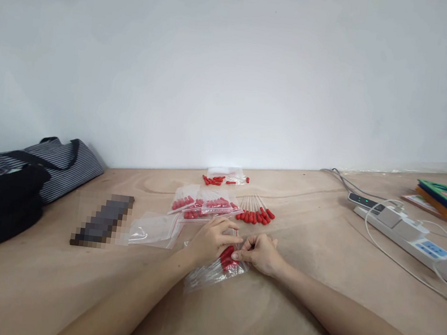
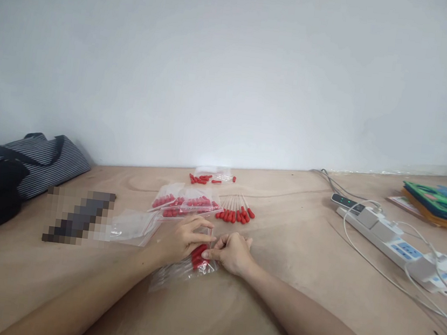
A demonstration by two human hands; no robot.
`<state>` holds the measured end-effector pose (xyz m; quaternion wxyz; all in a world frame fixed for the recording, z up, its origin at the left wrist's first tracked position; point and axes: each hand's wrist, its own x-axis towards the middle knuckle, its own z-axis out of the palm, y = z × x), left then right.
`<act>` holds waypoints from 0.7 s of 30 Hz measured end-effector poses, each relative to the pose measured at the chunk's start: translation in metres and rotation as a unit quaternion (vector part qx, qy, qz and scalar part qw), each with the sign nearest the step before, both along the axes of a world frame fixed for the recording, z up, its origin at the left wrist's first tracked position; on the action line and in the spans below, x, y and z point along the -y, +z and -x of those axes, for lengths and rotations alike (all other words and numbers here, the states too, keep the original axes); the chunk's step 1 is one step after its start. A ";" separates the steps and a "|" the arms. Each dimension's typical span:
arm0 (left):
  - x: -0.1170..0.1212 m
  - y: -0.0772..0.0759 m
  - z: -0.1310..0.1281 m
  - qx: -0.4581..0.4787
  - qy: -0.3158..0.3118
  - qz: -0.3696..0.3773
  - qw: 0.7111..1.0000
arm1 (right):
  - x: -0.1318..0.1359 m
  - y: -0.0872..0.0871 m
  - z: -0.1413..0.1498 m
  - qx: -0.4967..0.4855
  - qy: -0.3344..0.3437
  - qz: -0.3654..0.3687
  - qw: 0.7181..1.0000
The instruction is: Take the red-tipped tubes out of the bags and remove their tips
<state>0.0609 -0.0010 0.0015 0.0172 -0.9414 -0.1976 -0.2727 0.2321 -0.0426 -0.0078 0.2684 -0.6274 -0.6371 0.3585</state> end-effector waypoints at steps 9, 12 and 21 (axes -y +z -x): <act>-0.002 -0.002 -0.003 0.021 -0.063 -0.082 0.994 | -0.001 -0.004 -0.001 -0.012 -0.003 -0.003 1.000; -0.003 -0.003 -0.004 0.018 -0.065 -0.101 0.993 | -0.001 -0.005 -0.001 -0.013 -0.003 -0.008 1.000; 0.003 -0.003 -0.003 -0.026 -0.030 -0.097 0.994 | -0.003 -0.005 -0.011 -0.025 0.058 -0.012 0.998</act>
